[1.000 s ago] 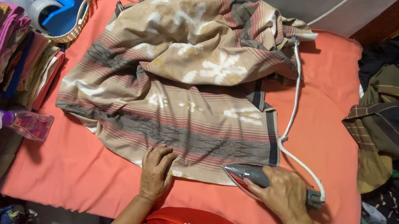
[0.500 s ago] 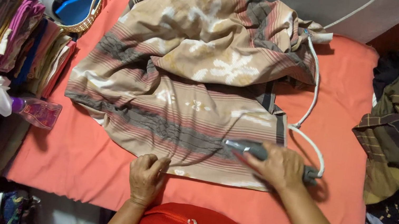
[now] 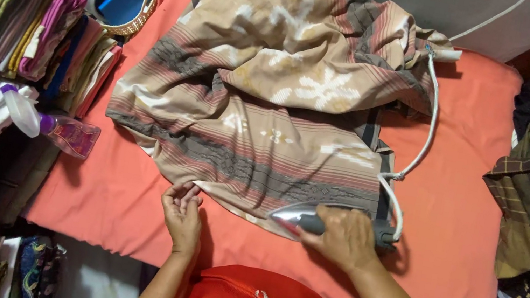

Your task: Ironing a patterned sarong on a flat mattress surface.

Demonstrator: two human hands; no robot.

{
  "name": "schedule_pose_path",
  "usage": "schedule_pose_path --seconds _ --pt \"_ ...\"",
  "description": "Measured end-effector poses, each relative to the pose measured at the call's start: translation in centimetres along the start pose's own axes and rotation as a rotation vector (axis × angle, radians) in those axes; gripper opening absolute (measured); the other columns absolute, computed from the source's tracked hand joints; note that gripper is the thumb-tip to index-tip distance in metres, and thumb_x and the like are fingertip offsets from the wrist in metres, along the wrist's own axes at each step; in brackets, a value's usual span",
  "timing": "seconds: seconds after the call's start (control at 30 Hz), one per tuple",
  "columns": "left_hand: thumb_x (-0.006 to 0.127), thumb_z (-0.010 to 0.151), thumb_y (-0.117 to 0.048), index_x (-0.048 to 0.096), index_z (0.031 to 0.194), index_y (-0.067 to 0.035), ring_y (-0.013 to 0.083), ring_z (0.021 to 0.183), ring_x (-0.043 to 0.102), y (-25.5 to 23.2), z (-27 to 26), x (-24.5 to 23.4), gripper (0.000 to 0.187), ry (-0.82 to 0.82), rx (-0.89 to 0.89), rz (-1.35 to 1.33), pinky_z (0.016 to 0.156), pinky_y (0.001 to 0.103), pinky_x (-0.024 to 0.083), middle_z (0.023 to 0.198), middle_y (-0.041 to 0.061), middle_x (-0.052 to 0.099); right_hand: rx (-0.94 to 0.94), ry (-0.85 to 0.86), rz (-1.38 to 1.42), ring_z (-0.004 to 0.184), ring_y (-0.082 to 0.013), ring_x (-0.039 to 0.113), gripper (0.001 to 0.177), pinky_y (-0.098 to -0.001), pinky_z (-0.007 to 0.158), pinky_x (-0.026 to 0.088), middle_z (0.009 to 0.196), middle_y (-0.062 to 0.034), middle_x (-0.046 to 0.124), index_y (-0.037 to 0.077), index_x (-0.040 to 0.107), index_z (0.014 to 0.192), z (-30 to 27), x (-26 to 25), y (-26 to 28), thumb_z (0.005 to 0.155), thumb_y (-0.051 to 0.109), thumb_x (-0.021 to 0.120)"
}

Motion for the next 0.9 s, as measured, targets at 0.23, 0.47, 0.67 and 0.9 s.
schedule_pose_path --seconds 0.23,0.47,0.67,0.9 --pt "0.072 0.087 0.004 0.036 0.135 -0.010 0.0158 0.092 0.063 1.1 2.4 -0.9 0.062 -0.336 -0.295 -0.270 0.081 0.029 0.057 0.116 0.011 0.056 -0.020 0.016 0.032 0.042 -0.0183 0.065 0.060 -0.0403 0.047 0.056 0.056 -0.0084 0.069 0.008 0.076 0.085 2.3 0.5 2.9 0.080 0.068 0.072" --pt "0.077 0.092 -0.012 0.064 0.109 -0.007 0.0123 0.069 0.054 4.8 4.1 -3.2 0.021 -0.195 -0.581 -0.389 0.061 0.026 0.044 0.086 0.001 0.064 -0.043 -0.045 0.064 0.046 -0.0252 0.067 0.059 -0.0439 0.051 0.056 0.058 -0.0128 0.070 0.009 0.078 0.086 2.2 1.0 5.9 0.075 0.067 0.075" --pt "0.067 0.098 -0.019 0.071 0.103 -0.006 0.0033 0.075 0.055 -2.4 2.5 -3.0 0.014 -0.304 -0.330 -0.134 0.066 0.021 0.045 0.087 -0.006 0.066 -0.032 -0.059 0.061 0.048 -0.0265 0.068 0.056 -0.0447 0.052 0.056 0.059 -0.0130 0.070 0.010 0.077 0.084 5.4 -0.2 7.1 0.078 0.065 0.074" --pt "0.071 0.102 -0.009 0.067 0.103 0.004 0.0067 0.081 0.049 4.1 3.1 -8.5 0.013 -0.235 -0.177 -0.068 0.071 0.025 0.042 0.091 -0.002 0.060 -0.068 -0.011 0.070 0.055 -0.0254 0.071 0.051 -0.0440 0.057 0.057 0.066 -0.0107 0.073 0.013 0.075 0.083 4.9 3.1 9.6 0.075 0.063 0.075"
Point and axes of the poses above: each hand's wrist, its own z-axis towards the middle knuckle, its own x-axis out of the palm, y = z × x, the point moved 7 cm from there along z, towards the middle knuckle
